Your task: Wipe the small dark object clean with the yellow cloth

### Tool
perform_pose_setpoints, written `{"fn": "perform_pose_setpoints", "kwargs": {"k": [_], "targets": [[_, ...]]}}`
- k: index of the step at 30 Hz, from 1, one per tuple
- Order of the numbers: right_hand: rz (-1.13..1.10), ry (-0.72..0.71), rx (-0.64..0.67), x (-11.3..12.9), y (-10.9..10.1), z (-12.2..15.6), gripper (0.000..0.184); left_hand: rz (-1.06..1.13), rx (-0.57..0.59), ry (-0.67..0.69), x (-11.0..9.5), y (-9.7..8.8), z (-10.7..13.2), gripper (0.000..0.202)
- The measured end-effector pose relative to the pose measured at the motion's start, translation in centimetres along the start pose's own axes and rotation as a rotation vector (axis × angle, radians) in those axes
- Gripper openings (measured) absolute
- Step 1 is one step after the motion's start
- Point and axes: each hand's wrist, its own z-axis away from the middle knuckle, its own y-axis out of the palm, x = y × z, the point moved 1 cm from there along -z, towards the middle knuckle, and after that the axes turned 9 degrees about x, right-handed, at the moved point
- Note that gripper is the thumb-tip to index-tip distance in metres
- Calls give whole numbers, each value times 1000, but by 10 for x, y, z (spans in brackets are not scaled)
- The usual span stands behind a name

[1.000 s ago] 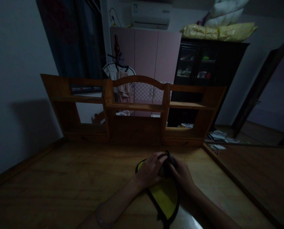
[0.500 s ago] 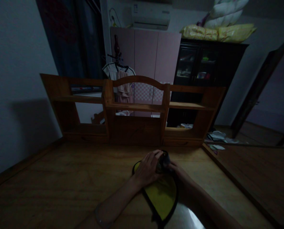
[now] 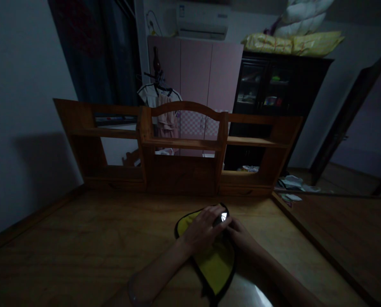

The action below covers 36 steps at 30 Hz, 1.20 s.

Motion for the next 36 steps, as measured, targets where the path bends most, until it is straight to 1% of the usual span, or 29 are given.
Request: {"fn": "perform_pose_setpoints", "kwargs": {"k": [3,6,10,14,19,22,25,28,31,36], "targets": [[70,-17,-19,-1,0,2,34,-26,-21,13,-1,0,0,56],[177,-38,-76,1,-1,2,35,-49,-22,17,-1,-2,0,54],[363,-70,-104,9,-1,3,31,-76,-8,15,-2,-3,0,58],[529,-102,-150,16,-2,4,28,-39,-2,0,-1,-2,0,66],[572,-100,-96,20,-4,3,28,22,-20,-47,0,-1,1,73],[599,-104,-96,20,-6,2,26,51,-33,-68,0,-3,0,73],[565,-105,-99,19,-6,2,26,69,-33,-80,-1,-4,-1,72],[473,-90,-98,18,-5,0,26,89,-34,-102,-1,-5,-1,73],[317,-42,-88,14,-3,-2,30,119,-35,-152,1,-4,-1,77],[10,69,-69,2,-4,-7,36,221,-69,-235,6,-4,1,80]]}}
